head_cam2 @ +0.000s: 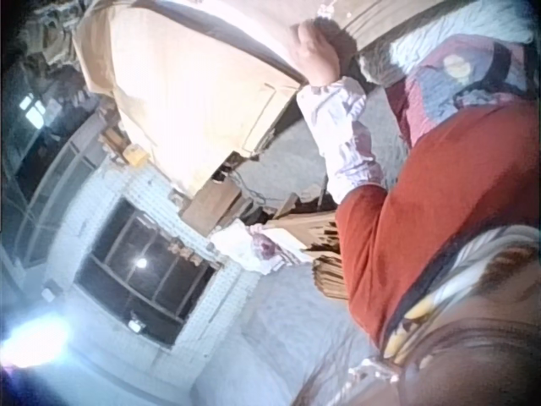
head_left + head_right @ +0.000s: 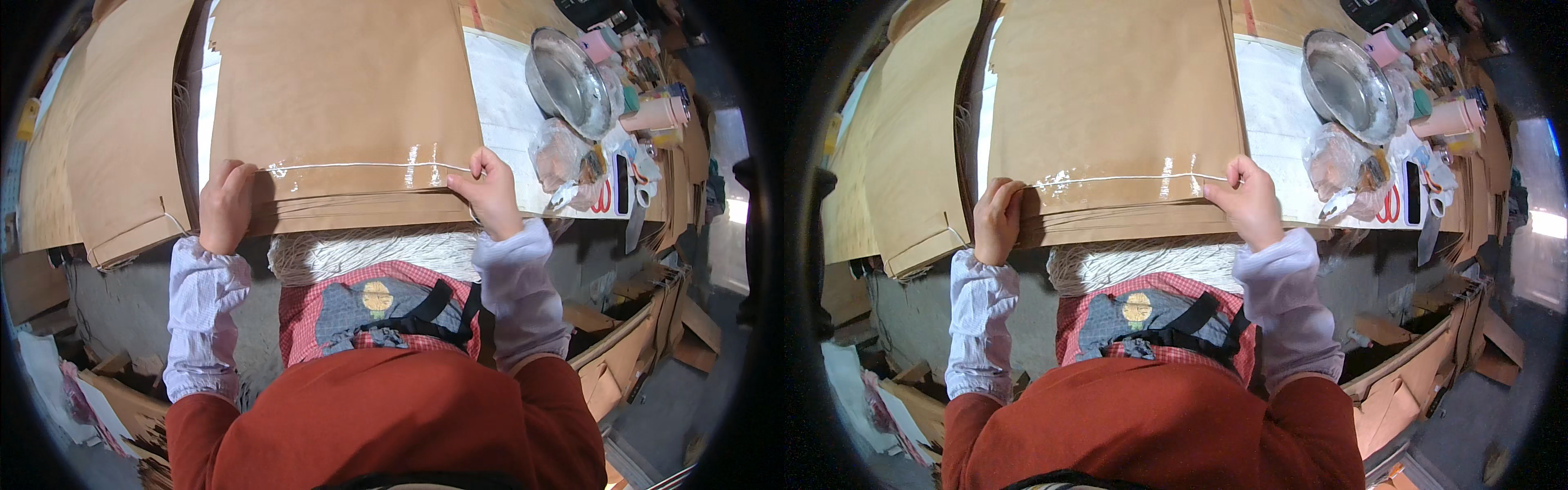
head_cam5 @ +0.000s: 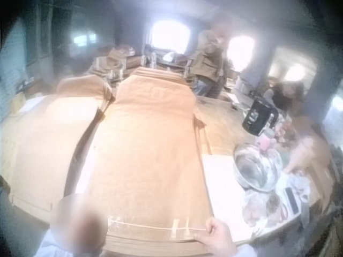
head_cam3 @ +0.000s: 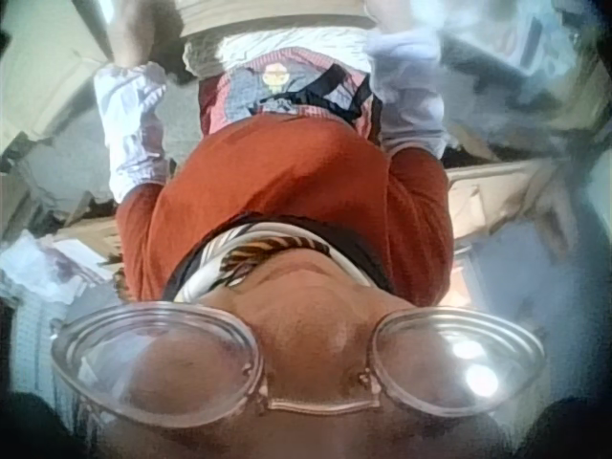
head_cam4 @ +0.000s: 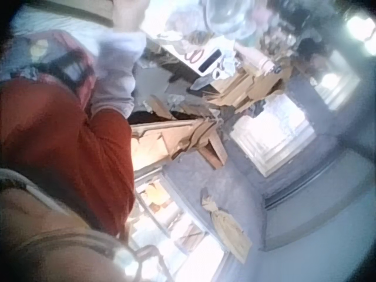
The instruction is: The person repeatedly applies glue to the edge of a flat brown paper package using a brush, then presses a white string along the glued edge to secure it. The person works on multiple packages in sequence, moving each finished unit aside and bringing a new one into position.
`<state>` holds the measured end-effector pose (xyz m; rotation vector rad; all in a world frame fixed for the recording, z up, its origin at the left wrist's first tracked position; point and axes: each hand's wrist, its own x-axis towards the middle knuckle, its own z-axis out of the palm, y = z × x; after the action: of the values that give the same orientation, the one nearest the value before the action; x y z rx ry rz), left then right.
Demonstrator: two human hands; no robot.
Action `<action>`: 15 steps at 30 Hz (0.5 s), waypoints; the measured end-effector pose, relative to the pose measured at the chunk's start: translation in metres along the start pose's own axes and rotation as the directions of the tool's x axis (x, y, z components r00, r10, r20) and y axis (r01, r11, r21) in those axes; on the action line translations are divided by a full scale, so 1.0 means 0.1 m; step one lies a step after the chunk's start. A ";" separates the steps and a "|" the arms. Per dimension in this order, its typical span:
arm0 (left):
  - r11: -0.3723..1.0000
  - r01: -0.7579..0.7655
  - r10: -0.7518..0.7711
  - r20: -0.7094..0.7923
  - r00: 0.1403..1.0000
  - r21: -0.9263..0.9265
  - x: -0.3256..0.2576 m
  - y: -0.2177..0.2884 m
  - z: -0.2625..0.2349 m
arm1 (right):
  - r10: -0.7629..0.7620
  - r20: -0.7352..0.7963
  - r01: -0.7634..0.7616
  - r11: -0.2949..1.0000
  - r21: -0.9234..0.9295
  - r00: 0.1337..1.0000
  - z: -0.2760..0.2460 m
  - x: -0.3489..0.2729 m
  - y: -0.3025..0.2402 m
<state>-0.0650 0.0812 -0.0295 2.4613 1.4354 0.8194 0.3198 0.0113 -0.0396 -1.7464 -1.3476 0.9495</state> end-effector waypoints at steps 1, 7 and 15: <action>0.998 -0.039 0.040 0.024 0.999 -0.047 0.00 0.00 0.00 | -0.067 -0.077 0.058 0.992 -0.110 0.995 0.08 -0.01 0.00; 0.981 -0.104 0.144 0.256 0.956 -0.164 0.01 -0.03 -0.19 | -0.576 -0.132 0.509 0.791 -0.339 0.807 0.18 -0.03 -0.06; 0.913 0.373 -0.315 0.297 0.901 -0.164 0.28 -0.05 -0.17 | -0.078 -0.039 0.079 0.997 0.024 0.996 0.22 0.20 -0.10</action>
<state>-0.0671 0.1051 -0.0066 1.9820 1.5280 0.5169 0.2993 0.0352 -0.0434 -1.6714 -1.3640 0.8825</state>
